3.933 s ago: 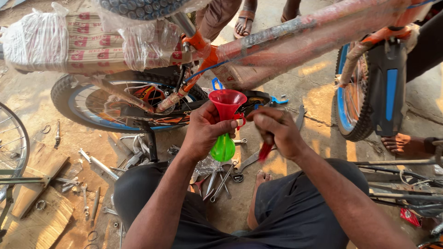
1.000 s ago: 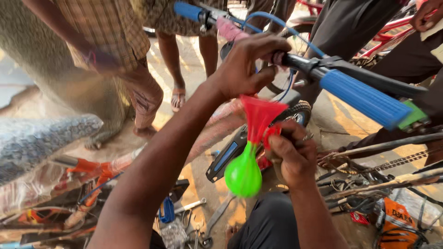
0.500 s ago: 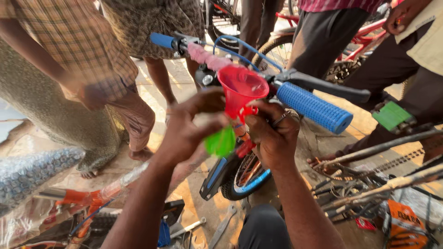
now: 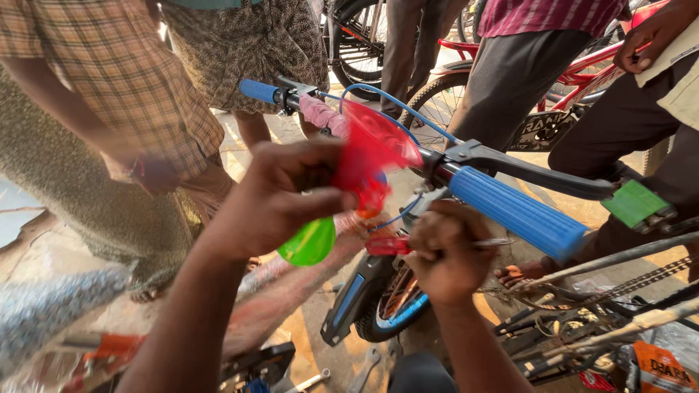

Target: The person assembles a bicycle by tightening the rear wheel axle with a wrench, then attaches a red and green horn to the handlebars using a screwdriver. Finally, the person picks up a bicycle wheel and positions it near the frame.

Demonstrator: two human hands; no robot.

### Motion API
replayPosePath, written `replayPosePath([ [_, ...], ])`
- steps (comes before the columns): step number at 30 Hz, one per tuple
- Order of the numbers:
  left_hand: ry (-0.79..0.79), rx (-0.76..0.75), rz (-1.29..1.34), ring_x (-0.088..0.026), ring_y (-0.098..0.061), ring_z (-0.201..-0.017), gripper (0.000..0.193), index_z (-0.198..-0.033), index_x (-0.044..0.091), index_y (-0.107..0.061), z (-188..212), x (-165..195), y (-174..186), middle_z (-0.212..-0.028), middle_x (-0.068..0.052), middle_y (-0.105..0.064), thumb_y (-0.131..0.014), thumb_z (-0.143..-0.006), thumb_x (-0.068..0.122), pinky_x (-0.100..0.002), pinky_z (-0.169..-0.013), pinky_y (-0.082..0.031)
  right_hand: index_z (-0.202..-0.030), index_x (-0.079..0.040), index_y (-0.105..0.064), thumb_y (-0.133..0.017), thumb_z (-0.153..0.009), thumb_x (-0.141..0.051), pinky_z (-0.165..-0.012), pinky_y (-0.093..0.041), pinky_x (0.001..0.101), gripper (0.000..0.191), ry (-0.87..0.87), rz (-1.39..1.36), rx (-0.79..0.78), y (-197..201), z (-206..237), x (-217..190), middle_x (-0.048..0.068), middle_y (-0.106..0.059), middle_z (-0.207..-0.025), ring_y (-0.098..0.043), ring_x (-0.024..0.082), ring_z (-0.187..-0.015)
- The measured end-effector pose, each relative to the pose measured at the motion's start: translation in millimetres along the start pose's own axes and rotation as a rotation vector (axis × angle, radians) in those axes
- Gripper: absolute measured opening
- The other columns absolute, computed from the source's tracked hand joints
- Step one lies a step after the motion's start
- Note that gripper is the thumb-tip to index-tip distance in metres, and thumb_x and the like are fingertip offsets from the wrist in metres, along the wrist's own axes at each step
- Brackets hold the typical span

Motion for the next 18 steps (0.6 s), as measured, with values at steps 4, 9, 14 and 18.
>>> replayPosePath([
  [4,-0.141,0.116,-0.429,-0.014,-0.073,-0.081,0.034,-0.115,-0.002,-0.072,-30.5,13.0,30.8,-0.093,-0.007,-0.075,-0.078,-0.087,0.015,-0.029,-0.072,-0.06,-0.104,0.0,-0.059,-0.066,-0.1,-0.011,-0.053,-0.037,0.029,0.013,-0.245,-0.2,-0.023,5.0,-21.1,20.1,0.006,-0.047,-0.073,-0.043,0.014,-0.057],
  [9,-0.23,-0.174,-0.04,-0.007,-0.068,-0.081,0.035,-0.113,0.0,-0.066,-82.1,-23.9,20.4,-0.094,-0.004,-0.07,-0.079,-0.086,0.018,-0.028,-0.074,-0.059,-0.145,-0.003,-0.056,-0.074,-0.085,-0.016,-0.055,-0.036,0.026,0.064,-0.205,-0.124,-0.135,-7.2,-40.2,32.0,0.002,-0.049,-0.075,-0.041,0.009,-0.057],
  [14,-0.179,-0.215,0.058,-0.012,-0.058,-0.073,0.024,-0.1,-0.005,-0.07,-109.4,-47.4,19.9,-0.085,-0.007,-0.065,-0.08,-0.088,0.013,-0.032,-0.064,-0.049,-0.144,-0.001,-0.056,-0.07,-0.099,-0.012,-0.051,-0.038,0.0247,0.048,-0.14,0.072,-0.177,-17.0,-44.7,31.4,0.003,-0.057,-0.072,-0.04,0.008,-0.052],
  [18,-0.159,-0.421,0.426,-0.011,-0.07,-0.074,0.019,-0.098,0.0,-0.067,-120.6,-57.6,8.4,-0.084,-0.002,-0.07,-0.074,-0.087,0.013,-0.03,-0.068,-0.061,-0.143,-0.001,-0.054,-0.069,-0.105,-0.006,-0.051,-0.038,0.0228,0.041,-0.095,0.22,-0.123,-13.4,-32.1,21.1,0.007,-0.06,-0.08,-0.041,0.007,-0.053],
])
Point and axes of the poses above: each hand's wrist, its own z-axis away from the middle knuckle, its own y-axis out of the back of the hand, x = y × z, the point moved 7 cm from there along -z, towards the middle knuckle
